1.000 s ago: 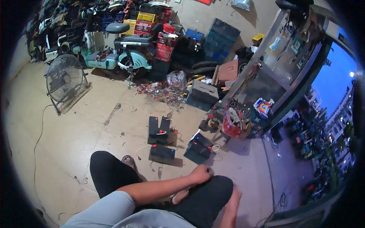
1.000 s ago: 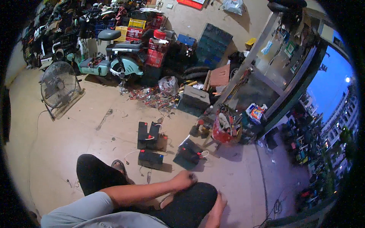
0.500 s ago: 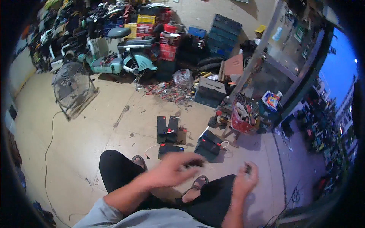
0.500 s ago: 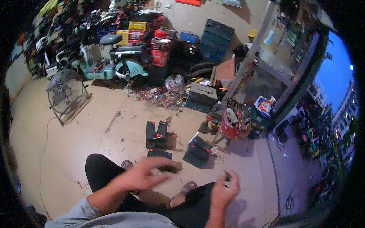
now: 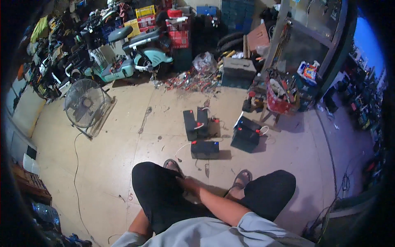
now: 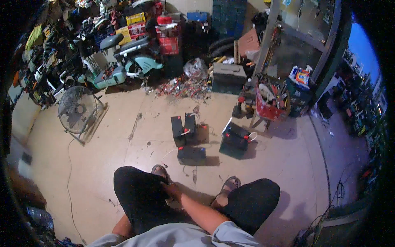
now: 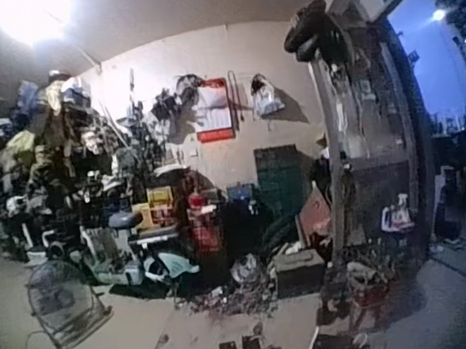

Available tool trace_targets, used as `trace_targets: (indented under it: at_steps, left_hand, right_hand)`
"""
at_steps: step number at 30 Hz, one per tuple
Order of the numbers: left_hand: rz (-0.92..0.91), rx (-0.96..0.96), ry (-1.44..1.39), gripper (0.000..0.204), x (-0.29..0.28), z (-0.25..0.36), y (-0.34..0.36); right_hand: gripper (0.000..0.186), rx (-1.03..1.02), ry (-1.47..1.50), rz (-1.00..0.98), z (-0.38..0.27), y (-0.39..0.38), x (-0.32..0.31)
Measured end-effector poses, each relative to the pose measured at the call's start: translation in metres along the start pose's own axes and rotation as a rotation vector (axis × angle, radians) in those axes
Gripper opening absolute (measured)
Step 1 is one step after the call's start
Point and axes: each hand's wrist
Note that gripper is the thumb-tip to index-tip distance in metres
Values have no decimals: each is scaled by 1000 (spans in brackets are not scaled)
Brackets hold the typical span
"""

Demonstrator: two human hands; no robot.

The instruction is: The person connects wires between several black batteries on the floor using a screwdriver.

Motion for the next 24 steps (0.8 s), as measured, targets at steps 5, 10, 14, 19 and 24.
trace_targets:
  at_steps: [5, 10, 14, 19, 24]
  left_hand:
    - [-92, -54, -41, 31, 42, 16, -12]
    - [-8, -157, -37, 29, 12, 5, -36]
    - [-79, -131, -34, 28, 36, 42, -6]
    - [-16, -209, -50, 26, 13, 34, -19]
    - [-48, -145, -84, 25, 27, 66, 0]
  right_hand:
    - [61, -87, 193, 149, 72, 59, -58]
    - [55, -270, 111, -53, 47, 53, -21]
    - [51, -162, -399, -36, 78, 84, -77]
    - [46, 81, -2, -65, -41, -55, -33]
    - [47, -109, 31, 10, 7, -15, -57]
Point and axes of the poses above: each hand's wrist, its own y-axis towards the middle knuckle, its own x-axis out of the palm, z = x × y, and after that the axes turned 14 degrees about y, right-handed
